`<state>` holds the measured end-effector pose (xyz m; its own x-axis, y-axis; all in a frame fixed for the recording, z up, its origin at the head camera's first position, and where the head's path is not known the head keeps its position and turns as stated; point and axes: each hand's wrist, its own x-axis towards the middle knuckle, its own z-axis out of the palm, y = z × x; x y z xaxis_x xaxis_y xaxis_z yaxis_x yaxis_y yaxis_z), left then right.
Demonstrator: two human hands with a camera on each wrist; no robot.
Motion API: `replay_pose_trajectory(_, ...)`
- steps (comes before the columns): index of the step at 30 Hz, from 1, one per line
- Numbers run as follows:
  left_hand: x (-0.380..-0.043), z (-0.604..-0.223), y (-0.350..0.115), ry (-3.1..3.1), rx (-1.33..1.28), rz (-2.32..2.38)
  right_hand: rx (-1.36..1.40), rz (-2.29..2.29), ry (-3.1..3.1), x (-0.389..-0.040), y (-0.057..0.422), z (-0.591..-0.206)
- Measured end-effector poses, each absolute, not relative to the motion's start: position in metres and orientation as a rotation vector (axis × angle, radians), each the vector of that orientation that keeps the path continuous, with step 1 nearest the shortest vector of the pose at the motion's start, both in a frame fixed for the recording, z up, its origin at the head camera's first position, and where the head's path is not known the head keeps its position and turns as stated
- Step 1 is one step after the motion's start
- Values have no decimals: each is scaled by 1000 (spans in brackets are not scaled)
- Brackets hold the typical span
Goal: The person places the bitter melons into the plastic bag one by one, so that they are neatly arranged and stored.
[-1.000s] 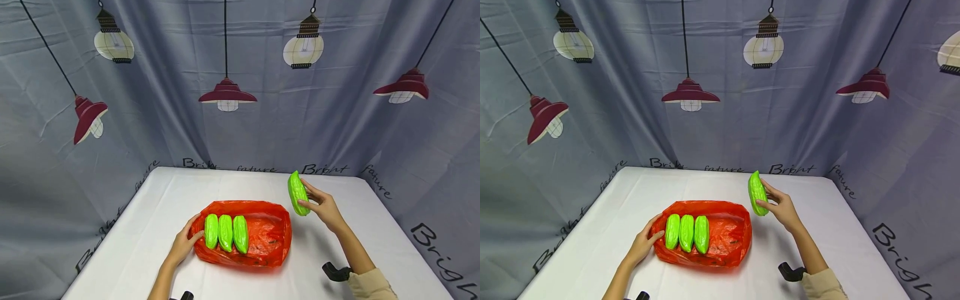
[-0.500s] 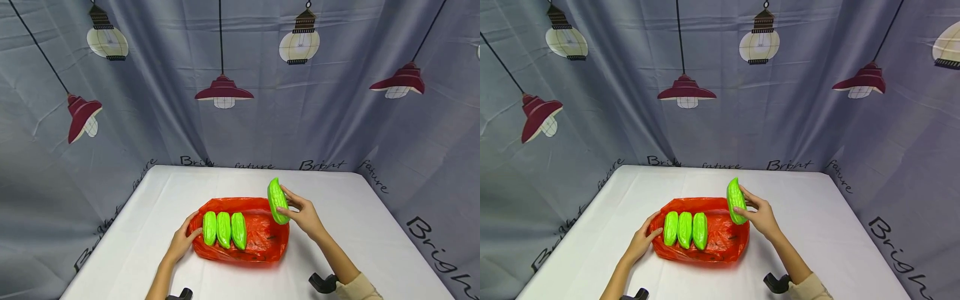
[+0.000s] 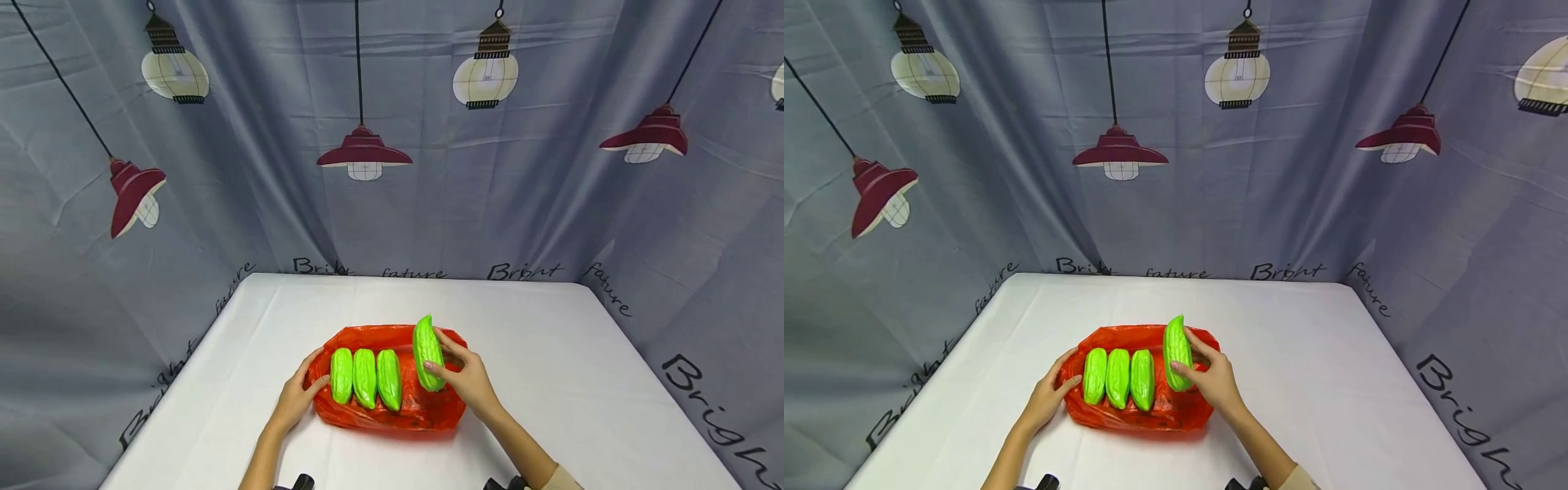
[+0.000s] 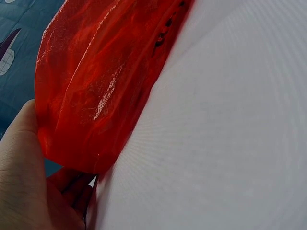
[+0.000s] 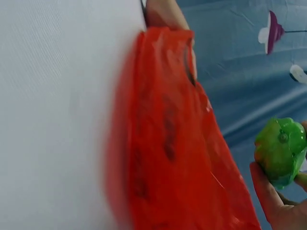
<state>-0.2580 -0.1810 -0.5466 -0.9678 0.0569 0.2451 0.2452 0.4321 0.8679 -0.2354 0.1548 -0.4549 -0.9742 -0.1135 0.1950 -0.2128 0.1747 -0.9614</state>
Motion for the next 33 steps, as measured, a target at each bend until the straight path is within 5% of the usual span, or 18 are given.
replay_pose_trajectory(16,-243,-521,-174,-2486,-277,-1591,261,1870,-2327,-213,126,-458)
replay_pose_trajectory(23,-255,-549,-183,-2523,-260,-1585,241,1828,-2374,-224,127,-485)
replay_pose_trajectory(33,-266,-539,-183,-2562,-283,-1545,221,1650,-2484,-244,127,-502)
